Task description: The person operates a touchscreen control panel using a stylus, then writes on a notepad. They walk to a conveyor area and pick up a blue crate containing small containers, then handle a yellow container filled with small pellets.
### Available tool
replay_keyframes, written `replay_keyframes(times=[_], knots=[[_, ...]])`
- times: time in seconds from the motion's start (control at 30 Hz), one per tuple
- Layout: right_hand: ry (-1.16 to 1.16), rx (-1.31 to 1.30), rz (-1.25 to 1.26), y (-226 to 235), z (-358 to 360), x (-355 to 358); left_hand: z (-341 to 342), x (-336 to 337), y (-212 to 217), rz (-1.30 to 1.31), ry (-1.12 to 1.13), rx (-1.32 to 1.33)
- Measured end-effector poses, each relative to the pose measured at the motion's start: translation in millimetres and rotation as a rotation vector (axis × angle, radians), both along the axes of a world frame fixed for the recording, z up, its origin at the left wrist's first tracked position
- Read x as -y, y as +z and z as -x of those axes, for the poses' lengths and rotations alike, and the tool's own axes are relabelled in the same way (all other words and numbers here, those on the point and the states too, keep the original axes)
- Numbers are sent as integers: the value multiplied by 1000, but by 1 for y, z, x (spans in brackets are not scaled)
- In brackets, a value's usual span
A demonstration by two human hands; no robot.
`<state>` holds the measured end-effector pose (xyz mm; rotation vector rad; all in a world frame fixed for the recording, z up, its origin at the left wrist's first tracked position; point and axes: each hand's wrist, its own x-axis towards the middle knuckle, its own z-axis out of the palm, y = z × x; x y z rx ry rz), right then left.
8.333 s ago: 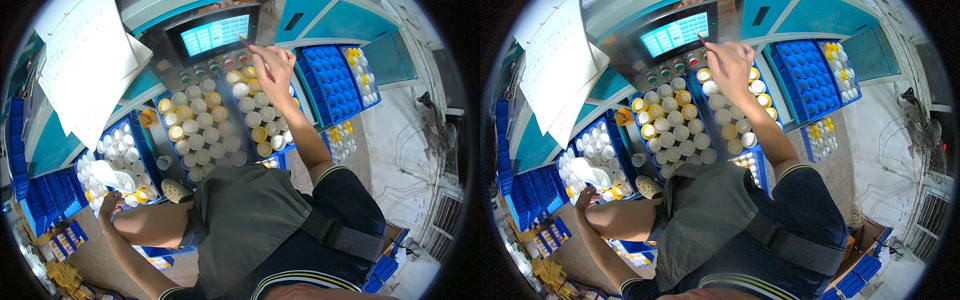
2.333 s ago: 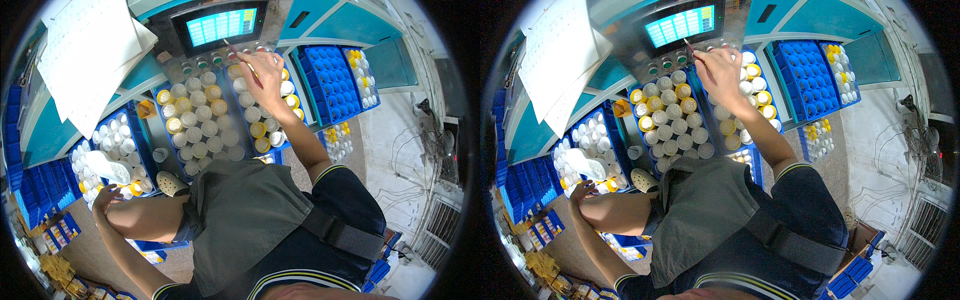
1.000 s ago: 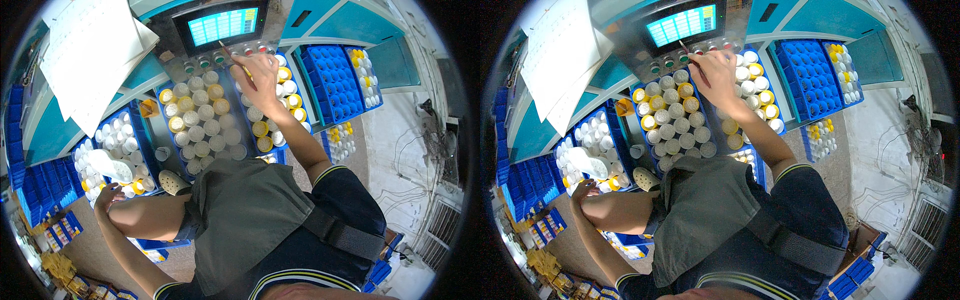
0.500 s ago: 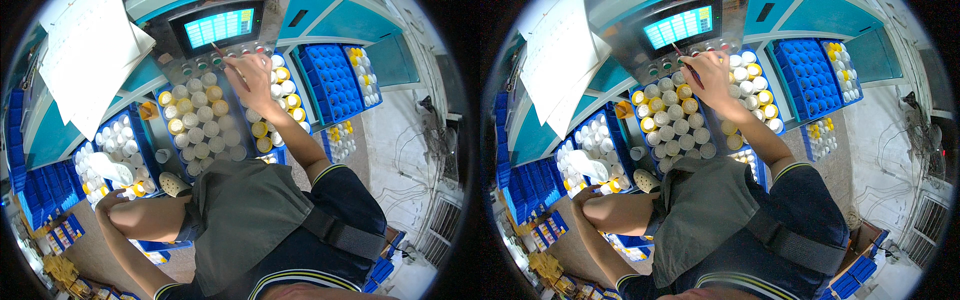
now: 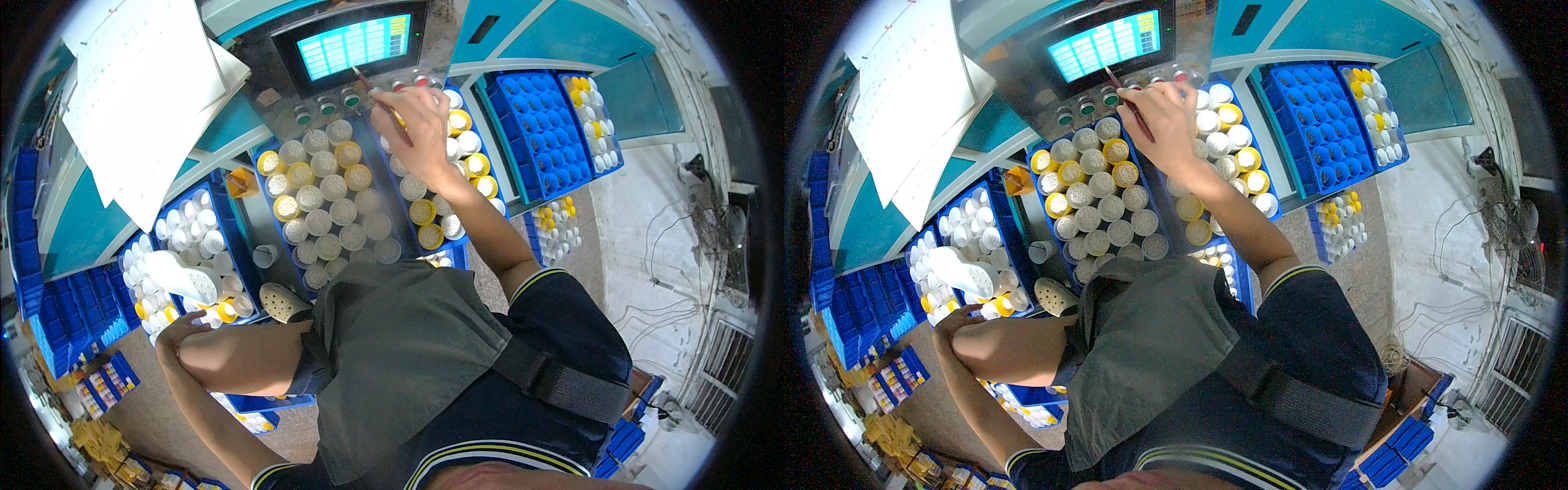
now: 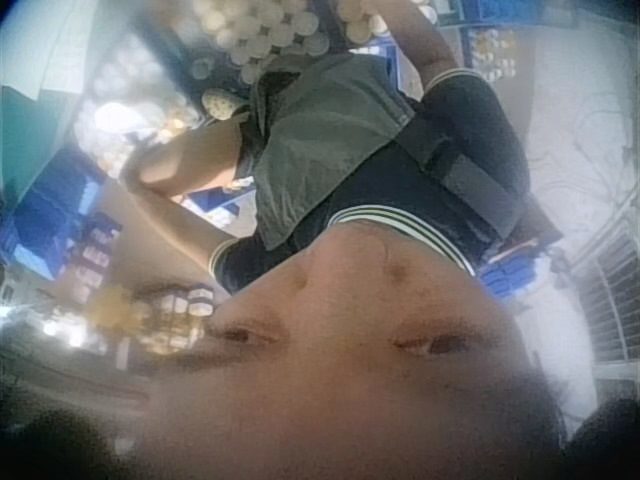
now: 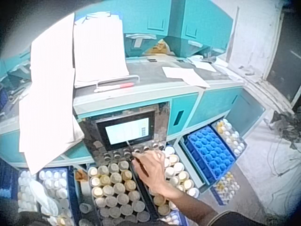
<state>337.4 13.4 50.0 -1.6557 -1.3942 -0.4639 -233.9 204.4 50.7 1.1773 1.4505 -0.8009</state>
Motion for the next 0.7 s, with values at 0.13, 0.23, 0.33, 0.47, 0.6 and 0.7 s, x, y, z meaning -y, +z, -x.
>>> replay_keyframes(times=[0.13, 0.23, 0.33, 0.47, 0.6, 0.7], knots=[[-5, 13, 8, 0, -2, 1, 3, 1, 0, 17, 8, 14], [-9, 19, -2, -1, -2, 1, 4, 1, 1, 27, 18, 27], [-14, 23, -4, -1, -3, 1, 0, 1, 4, 43, 33, 52], [-26, 23, 4, -3, -5, 2, -13, 2, 11, 33, 2, 28], [-33, 23, 0, -4, -6, 2, -21, 4, 16, 10, -48, -39], [-36, 20, 3, -5, -6, 2, -21, 2, 15, 34, -39, -15]])
